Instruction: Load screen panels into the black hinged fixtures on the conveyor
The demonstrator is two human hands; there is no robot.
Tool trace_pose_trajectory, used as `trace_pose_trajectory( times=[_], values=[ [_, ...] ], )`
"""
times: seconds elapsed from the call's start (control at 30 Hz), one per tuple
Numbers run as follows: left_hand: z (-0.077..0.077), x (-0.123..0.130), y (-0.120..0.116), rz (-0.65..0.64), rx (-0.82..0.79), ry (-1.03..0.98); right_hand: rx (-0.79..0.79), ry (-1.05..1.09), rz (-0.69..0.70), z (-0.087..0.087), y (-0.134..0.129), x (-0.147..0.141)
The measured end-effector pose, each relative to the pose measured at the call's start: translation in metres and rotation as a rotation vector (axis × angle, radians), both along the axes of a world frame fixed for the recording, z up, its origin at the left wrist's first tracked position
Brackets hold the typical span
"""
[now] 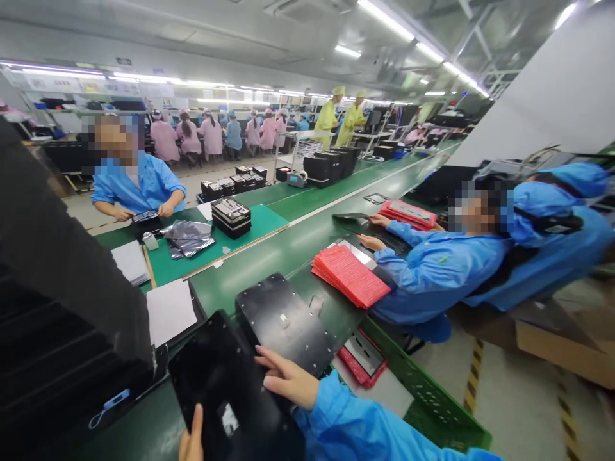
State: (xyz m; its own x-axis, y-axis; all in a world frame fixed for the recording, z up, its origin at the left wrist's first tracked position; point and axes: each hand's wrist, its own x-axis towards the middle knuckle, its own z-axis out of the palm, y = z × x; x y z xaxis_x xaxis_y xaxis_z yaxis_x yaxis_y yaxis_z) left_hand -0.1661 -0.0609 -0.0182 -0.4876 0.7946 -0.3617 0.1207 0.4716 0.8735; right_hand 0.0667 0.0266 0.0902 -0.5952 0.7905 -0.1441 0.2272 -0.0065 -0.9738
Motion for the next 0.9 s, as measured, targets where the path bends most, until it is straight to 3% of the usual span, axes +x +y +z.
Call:
trace_pose_trajectory(
  times=[0.13,0.23,0.4,0.53,0.6,0.67,0.77,0.83,0.9],
  values=[
    [0.036,0.063,0.054,0.007,0.07,-0.268,0.194,-0.17,-0.248,-0.001,0.024,0.031],
    [0.056,0.1,0.083,0.072,0.08,-0.305,0.24,-0.222,-0.304,-0.004,0.051,0.064],
    [0.075,0.132,0.115,0.132,0.081,-0.14,0.357,-0.232,-0.24,-0.003,0.101,0.113],
    [0.086,0.143,0.128,0.145,0.047,0.071,0.5,-0.311,-0.204,-0.009,0.157,0.164],
    [0.089,0.146,0.129,0.164,0.031,0.127,0.542,-0.477,-0.132,-0.027,0.187,0.189],
    [0.092,0.148,0.128,0.187,0.018,0.156,0.543,-0.621,0.067,-0.054,0.21,0.211],
    [0.095,0.15,0.125,0.207,-0.001,0.182,0.537,-0.647,0.303,-0.1,0.229,0.232],
    [0.095,0.149,0.124,0.231,-0.013,0.197,0.522,-0.59,0.207,-0.122,0.231,0.236],
    [0.095,0.149,0.123,0.246,-0.007,0.208,0.431,-0.551,-0.086,-0.131,0.224,0.229]
  ],
)
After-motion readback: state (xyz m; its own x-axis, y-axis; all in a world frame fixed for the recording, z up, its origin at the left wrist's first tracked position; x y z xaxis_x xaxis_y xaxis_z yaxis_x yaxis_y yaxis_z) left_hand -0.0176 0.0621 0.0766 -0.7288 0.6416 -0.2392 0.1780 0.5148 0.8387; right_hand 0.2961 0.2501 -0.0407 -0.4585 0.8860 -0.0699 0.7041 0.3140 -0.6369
